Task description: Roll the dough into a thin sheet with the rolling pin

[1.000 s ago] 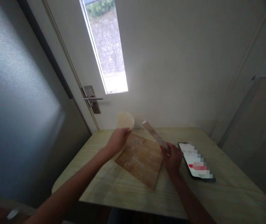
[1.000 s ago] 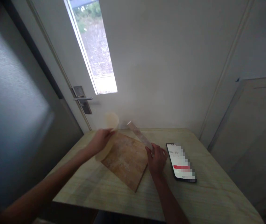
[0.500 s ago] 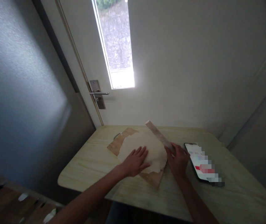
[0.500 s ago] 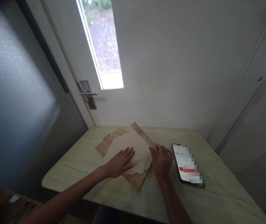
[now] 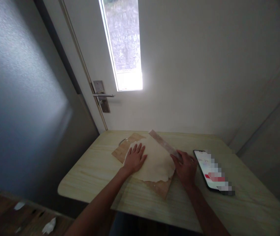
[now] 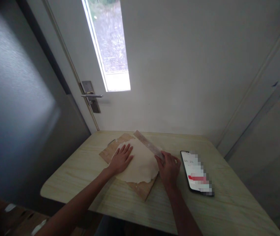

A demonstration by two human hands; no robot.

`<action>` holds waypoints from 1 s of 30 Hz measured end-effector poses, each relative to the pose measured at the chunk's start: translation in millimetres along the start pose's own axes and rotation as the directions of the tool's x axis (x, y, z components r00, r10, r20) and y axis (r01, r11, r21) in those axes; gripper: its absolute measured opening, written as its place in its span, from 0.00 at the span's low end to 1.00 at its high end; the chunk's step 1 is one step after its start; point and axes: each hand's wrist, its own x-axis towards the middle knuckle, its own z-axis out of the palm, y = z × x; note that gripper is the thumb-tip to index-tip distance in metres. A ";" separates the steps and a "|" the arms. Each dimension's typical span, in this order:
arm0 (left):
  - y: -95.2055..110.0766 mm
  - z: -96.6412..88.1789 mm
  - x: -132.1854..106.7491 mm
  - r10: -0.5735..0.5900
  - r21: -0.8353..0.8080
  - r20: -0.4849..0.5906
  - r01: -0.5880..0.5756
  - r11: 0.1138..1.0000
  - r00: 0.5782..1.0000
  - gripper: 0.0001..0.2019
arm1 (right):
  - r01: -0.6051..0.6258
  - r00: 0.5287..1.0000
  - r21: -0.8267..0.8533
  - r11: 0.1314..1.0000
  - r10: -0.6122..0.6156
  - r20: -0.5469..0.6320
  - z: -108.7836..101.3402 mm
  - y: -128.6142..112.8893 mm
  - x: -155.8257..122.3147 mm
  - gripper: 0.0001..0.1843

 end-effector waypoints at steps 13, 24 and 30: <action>-33.3 -12.6 3.9 -0.364 -0.759 -0.127 0.146 0.635 0.923 0.22 | 0.221 0.899 0.068 0.973 -0.230 0.372 -1.5 -5.2 -1.2 0.16; 54.0 -9.4 -10.5 0.159 0.012 -0.030 -0.159 0.987 0.987 0.26 | 0.300 0.819 -0.044 0.953 -0.234 0.524 -4.9 -9.3 9.0 0.21; 47.0 4.3 22.9 0.137 0.197 -0.098 -0.116 0.974 0.986 0.22 | 0.303 0.716 -0.182 0.935 -0.098 0.691 3.0 -20.5 34.4 0.27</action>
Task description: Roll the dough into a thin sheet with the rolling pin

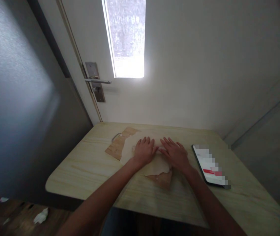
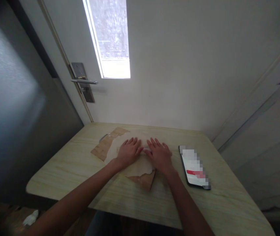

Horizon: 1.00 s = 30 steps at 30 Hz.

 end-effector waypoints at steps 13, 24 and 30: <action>-26.7 1.7 68.1 -0.143 -0.048 0.089 0.148 0.988 0.986 0.25 | -0.209 0.959 0.022 0.978 0.200 0.201 0.8 7.6 63.9 0.27; -34.1 5.9 103.8 -0.191 -0.081 0.046 0.194 0.978 0.981 0.30 | -0.294 0.940 0.009 0.956 0.288 0.183 8.9 19.0 92.8 0.20; -33.5 8.1 100.5 -0.218 -0.061 0.023 0.219 0.974 0.976 0.27 | -0.316 0.940 0.010 0.949 0.312 0.140 7.4 15.6 88.7 0.21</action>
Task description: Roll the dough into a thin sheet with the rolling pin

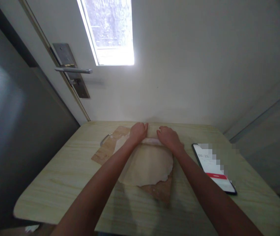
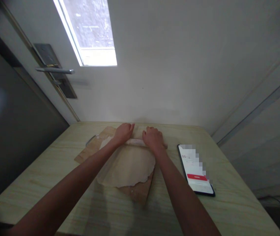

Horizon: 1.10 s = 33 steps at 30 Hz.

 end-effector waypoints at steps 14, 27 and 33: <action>1.7 -5.4 -54.3 0.007 0.129 -0.077 0.003 0.992 0.997 0.17 | 0.021 0.988 -0.036 0.999 -0.027 -0.154 -0.5 -14.5 -60.3 0.23; -2.0 -16.2 -154.6 0.186 0.170 -0.091 -0.169 0.971 0.978 0.22 | 0.244 0.939 -0.003 0.970 -0.237 -0.250 14.6 -7.1 -132.0 0.24; 1.3 -20.5 -167.8 0.192 0.206 -0.028 -0.182 0.961 0.981 0.24 | 0.309 0.932 -0.001 0.951 -0.303 -0.199 13.6 -0.2 -141.8 0.27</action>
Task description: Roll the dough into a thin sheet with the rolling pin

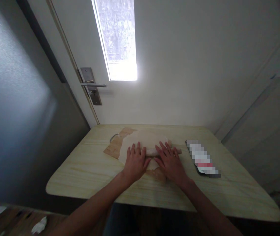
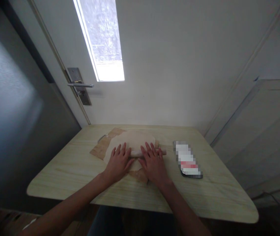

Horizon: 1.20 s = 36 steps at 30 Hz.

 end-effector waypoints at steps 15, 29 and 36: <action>-16.9 13.6 58.7 -0.084 -0.085 0.005 0.084 0.993 0.996 0.22 | -0.065 0.995 -0.046 0.997 0.068 0.071 8.7 8.5 72.8 0.26; -47.8 27.7 132.2 -0.178 -0.163 0.107 0.194 0.967 0.978 0.29 | -0.234 0.951 -0.017 0.972 0.233 0.204 13.2 12.9 145.1 0.27; -58.7 34.8 155.9 -0.220 -0.157 0.094 0.233 0.960 0.971 0.31 | -0.304 0.923 -0.028 0.952 0.302 0.238 21.7 18.1 169.7 0.28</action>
